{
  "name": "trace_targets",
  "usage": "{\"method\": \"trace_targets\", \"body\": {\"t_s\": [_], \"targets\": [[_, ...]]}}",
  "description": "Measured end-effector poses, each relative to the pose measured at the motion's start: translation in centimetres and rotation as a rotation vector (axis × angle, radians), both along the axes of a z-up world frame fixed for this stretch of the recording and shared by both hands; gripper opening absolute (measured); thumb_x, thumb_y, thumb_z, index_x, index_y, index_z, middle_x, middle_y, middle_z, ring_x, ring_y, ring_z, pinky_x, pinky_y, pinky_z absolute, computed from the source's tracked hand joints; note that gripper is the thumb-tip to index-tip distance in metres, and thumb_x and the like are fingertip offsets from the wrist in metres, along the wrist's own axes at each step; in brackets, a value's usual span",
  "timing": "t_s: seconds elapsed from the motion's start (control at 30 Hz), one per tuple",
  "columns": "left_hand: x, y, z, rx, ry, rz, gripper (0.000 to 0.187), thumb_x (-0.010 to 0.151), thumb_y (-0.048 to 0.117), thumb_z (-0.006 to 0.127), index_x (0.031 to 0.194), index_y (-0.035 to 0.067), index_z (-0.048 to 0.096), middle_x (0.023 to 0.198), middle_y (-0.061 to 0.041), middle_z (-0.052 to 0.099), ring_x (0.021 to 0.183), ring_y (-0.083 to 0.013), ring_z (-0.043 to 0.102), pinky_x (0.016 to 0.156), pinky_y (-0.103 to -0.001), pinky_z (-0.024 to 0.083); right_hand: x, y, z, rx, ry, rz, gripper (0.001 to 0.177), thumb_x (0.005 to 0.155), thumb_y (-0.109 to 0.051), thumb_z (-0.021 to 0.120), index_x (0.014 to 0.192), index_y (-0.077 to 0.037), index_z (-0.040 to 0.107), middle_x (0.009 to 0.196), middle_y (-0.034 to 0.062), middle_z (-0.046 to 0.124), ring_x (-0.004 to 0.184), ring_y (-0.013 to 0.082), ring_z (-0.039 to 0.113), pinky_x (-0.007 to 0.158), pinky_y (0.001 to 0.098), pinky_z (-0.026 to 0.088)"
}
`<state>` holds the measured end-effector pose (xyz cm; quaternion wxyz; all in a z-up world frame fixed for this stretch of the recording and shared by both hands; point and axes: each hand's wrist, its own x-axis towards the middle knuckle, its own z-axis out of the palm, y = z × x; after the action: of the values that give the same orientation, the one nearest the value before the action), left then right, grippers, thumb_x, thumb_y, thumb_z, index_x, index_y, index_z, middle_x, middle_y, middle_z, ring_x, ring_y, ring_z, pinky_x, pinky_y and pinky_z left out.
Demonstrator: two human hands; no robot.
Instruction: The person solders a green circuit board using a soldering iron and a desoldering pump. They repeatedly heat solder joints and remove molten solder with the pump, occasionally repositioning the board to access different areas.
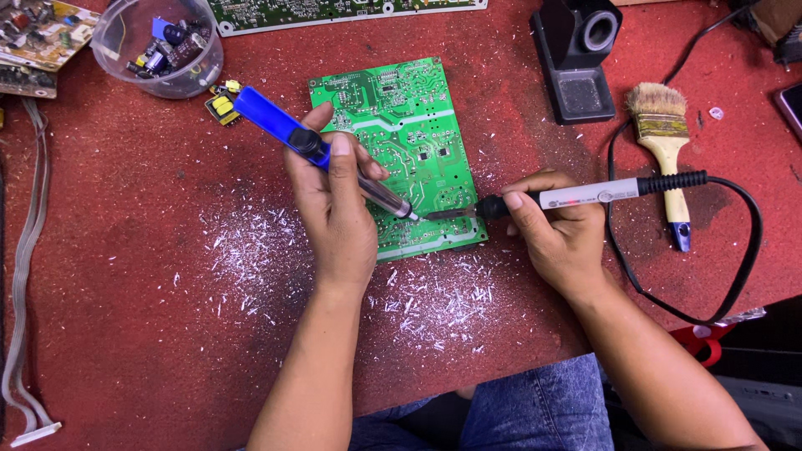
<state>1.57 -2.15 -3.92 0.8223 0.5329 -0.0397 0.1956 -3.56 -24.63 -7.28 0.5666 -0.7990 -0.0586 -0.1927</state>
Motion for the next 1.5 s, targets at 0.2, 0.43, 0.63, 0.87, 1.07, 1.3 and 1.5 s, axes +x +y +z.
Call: {"method": "trace_targets", "body": {"t_s": [0.2, 0.43, 0.63, 0.87, 1.07, 1.3, 1.5], "targets": [[-0.1, 0.0, 0.2, 0.003, 0.010, -0.009, 0.036, 0.110, 0.027, 0.051, 0.141, 0.009, 0.045, 0.095, -0.003, 0.053, 0.076, -0.0126, 0.057, 0.076, -0.028, 0.056, 0.0, 0.0, 0.1, 0.007, 0.003, 0.005, 0.011, 0.104, -0.011, 0.067, 0.104, 0.000, 0.068, 0.080, 0.0088, 0.065, 0.057, 0.0126, 0.061, 0.053, 0.0206, 0.047], [-0.2, 0.0, 0.3, 0.039, 0.000, -0.002, 0.037, 0.110, 0.028, 0.050, 0.141, 0.009, 0.045, 0.095, -0.002, 0.053, 0.076, -0.0122, 0.057, 0.076, -0.028, 0.057, 0.0, -0.1, -0.1, 0.004, 0.005, 0.002, 0.012, 0.104, -0.010, 0.067, 0.105, 0.001, 0.069, 0.089, 0.0107, 0.066, 0.059, 0.0136, 0.062, 0.053, 0.0210, 0.049], [-0.1, 0.0, 0.1, 0.032, 0.016, -0.002, 0.036, 0.110, 0.026, 0.050, 0.142, 0.010, 0.046, 0.097, -0.003, 0.053, 0.077, -0.0124, 0.058, 0.076, -0.028, 0.057, 0.0, -0.2, -0.3, 0.014, -0.015, 0.018, 0.011, 0.104, -0.009, 0.067, 0.107, 0.002, 0.067, 0.088, 0.0115, 0.065, 0.059, 0.0140, 0.061, 0.053, 0.0215, 0.049], [-0.1, -0.1, 0.2, 0.045, 0.017, 0.009, 0.036, 0.110, 0.027, 0.051, 0.141, 0.009, 0.046, 0.096, -0.003, 0.054, 0.076, -0.0122, 0.058, 0.076, -0.028, 0.057, 0.0, -0.2, 0.0, 0.000, -0.021, 0.039, 0.010, 0.105, -0.010, 0.066, 0.106, 0.000, 0.066, 0.086, 0.0108, 0.064, 0.059, 0.0132, 0.062, 0.054, 0.0210, 0.048], [-0.2, -0.2, 0.3, 0.048, 0.024, 0.016, 0.036, 0.110, 0.026, 0.051, 0.142, 0.009, 0.047, 0.096, -0.003, 0.055, 0.076, -0.0119, 0.059, 0.075, -0.029, 0.059, 0.2, -0.5, 1.2, -0.126, -0.109, 0.165, 0.008, 0.105, -0.008, 0.063, 0.108, -0.002, 0.065, 0.096, 0.0122, 0.064, 0.078, 0.0181, 0.062, 0.073, 0.0274, 0.050], [-0.2, 0.0, 0.4, 0.071, 0.032, 0.018, 0.036, 0.110, 0.027, 0.051, 0.141, 0.010, 0.047, 0.096, -0.004, 0.056, 0.076, -0.0120, 0.060, 0.075, -0.028, 0.058, 0.8, -0.9, 2.3, -0.241, -0.116, 0.243, 0.010, 0.104, -0.011, 0.063, 0.107, -0.004, 0.069, 0.098, 0.0117, 0.066, 0.089, 0.0218, 0.064, 0.086, 0.0331, 0.049], [-0.3, 0.0, 0.5, 0.084, 0.038, 0.023, 0.036, 0.110, 0.026, 0.051, 0.141, 0.010, 0.047, 0.095, -0.003, 0.056, 0.075, -0.0116, 0.060, 0.075, -0.028, 0.060, 1.1, -0.6, 3.7, -0.261, -0.108, 0.312, 0.012, 0.104, -0.014, 0.064, 0.108, -0.004, 0.068, 0.097, 0.0110, 0.067, 0.088, 0.0212, 0.064, 0.085, 0.0333, 0.049]]}}
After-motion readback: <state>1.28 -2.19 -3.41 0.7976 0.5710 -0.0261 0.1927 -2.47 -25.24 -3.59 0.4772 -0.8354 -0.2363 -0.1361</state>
